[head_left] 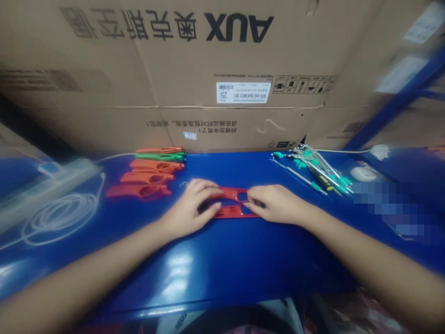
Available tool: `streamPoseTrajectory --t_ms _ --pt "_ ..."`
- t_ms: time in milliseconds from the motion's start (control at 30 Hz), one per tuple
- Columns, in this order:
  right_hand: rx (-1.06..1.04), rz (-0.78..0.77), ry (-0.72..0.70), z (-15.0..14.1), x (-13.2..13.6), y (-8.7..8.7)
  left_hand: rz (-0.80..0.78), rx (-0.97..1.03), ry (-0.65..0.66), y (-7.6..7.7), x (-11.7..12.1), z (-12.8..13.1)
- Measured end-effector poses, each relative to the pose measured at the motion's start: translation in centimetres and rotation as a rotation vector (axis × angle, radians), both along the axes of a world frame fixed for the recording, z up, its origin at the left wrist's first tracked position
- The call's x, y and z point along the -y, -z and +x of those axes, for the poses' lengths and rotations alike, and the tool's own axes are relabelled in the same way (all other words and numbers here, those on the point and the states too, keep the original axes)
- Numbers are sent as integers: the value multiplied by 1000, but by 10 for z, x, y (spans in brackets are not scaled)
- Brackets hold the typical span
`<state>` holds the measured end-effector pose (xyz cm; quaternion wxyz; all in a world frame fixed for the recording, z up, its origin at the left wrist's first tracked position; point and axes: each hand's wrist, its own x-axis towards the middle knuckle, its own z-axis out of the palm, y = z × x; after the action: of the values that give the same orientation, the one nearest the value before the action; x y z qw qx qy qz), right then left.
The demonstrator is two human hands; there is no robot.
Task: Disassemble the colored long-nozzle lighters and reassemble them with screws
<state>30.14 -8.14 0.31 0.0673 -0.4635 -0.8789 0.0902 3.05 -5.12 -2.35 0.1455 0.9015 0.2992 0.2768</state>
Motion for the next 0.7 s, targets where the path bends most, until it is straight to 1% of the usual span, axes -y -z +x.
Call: streamPoseTrajectory --t_ms 67,133,200,267,333,400,467,533,600,700 --pt "1 47 32 1 -2 -1 37 -59 64 0 4 0" --pt "9 120 117 7 -6 -5 62 -141 120 1 7 0" --pt "51 187 261 21 -13 -9 77 -213 142 2 8 0" --pt "150 204 446 40 -22 -12 80 -261 139 2 8 0" --pt "258 150 669 61 -33 -11 86 -291 132 2 8 -1" --pt "276 87 777 78 -42 -8 101 -311 133 0 9 -1" --pt "252 25 808 88 -48 -5 126 -317 130 -2 10 -1" --pt "201 -3 790 88 -50 -4 144 -321 118 -4 11 -2" --pt "128 7 748 80 -48 -6 149 -329 97 -5 12 -4" --pt "7 31 654 58 -37 -12 139 -341 66 -8 14 -7"
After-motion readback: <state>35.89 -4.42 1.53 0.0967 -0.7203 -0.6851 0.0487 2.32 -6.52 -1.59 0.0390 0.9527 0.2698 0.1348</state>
